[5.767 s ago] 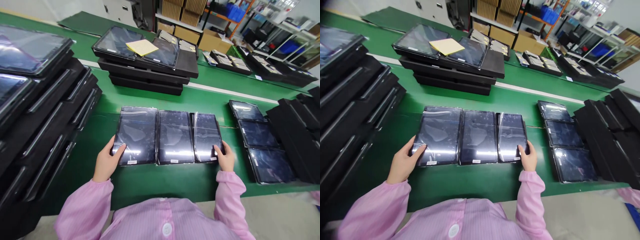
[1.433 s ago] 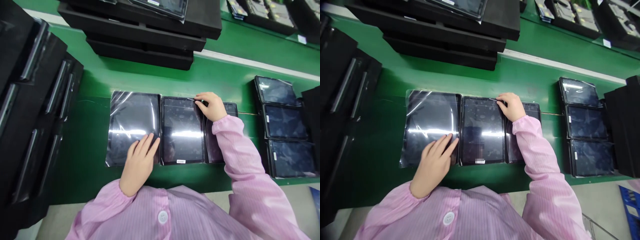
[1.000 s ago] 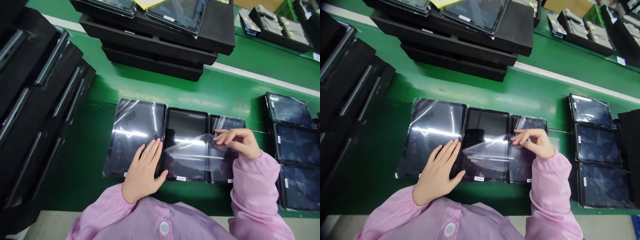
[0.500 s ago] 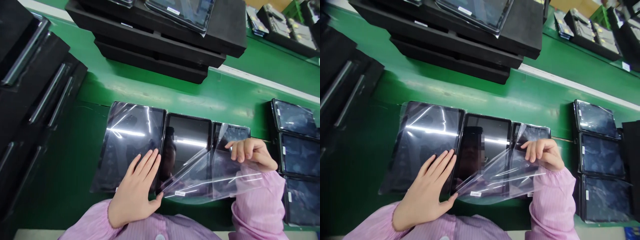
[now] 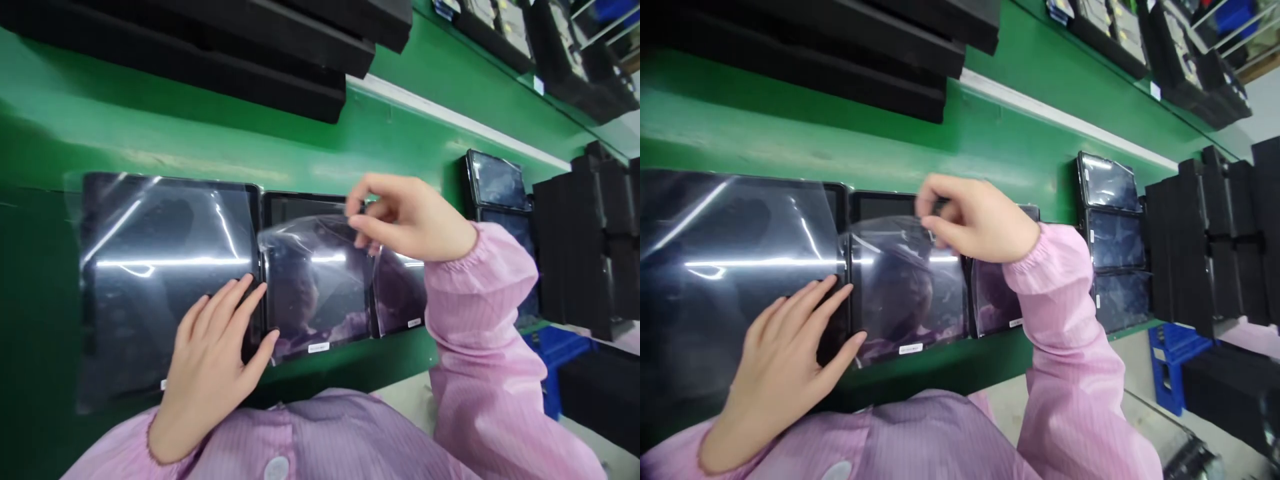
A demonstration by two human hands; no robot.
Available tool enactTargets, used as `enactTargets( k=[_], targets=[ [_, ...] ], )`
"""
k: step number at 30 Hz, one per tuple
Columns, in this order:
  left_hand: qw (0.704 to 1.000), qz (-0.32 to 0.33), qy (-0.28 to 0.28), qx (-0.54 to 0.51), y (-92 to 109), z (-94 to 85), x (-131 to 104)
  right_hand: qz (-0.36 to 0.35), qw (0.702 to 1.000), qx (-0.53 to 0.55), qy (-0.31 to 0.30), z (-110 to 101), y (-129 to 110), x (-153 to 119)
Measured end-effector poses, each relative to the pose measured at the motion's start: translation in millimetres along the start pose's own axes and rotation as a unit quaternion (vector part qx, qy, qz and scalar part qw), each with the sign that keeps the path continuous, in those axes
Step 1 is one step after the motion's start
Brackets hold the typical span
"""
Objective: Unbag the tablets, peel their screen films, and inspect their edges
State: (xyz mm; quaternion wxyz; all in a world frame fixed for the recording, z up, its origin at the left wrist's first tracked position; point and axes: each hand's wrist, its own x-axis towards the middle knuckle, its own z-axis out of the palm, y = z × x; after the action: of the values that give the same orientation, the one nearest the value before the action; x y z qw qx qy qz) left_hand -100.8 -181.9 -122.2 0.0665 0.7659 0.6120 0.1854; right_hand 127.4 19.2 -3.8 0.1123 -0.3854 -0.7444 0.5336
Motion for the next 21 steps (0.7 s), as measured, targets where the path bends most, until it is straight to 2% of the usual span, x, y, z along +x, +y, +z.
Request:
enactTargets(
  k=[3,5,7,10,12,14,17,21],
  targets=[
    [1.0,-0.016,-0.013,-0.015,-1.0,0.7,-1.2,-0.006,0.993,0.082,-0.085,16.4,-20.6,28.8],
    [0.999,-0.021,-0.016,-0.022,-2.0,0.9,-1.6,-0.024,0.979,0.155,-0.129,29.4,-18.2,48.7],
    [0.999,-0.023,-0.019,-0.025,-2.6,0.3,-1.3,-0.031,0.962,0.222,-0.156,39.6,-2.4,67.3],
    [0.999,-0.027,-0.035,-0.03,-1.6,-2.8,0.5,-0.014,0.937,0.298,-0.183,44.6,33.9,87.5],
    [0.998,-0.037,-0.047,-0.032,0.1,-6.0,2.0,-0.011,0.925,0.333,-0.182,42.0,54.0,93.0],
    [0.997,-0.047,-0.055,-0.035,1.4,-9.2,3.2,-0.012,0.923,0.353,-0.152,37.4,64.8,93.3],
    [0.994,-0.068,-0.075,-0.045,1.3,-12.0,3.3,-0.001,0.926,0.36,-0.115,31.7,66.3,91.8],
    [0.993,-0.078,-0.085,-0.038,-2.2,-11.0,2.0,0.024,0.925,0.356,-0.131,29.7,67.9,101.2]
  ],
)
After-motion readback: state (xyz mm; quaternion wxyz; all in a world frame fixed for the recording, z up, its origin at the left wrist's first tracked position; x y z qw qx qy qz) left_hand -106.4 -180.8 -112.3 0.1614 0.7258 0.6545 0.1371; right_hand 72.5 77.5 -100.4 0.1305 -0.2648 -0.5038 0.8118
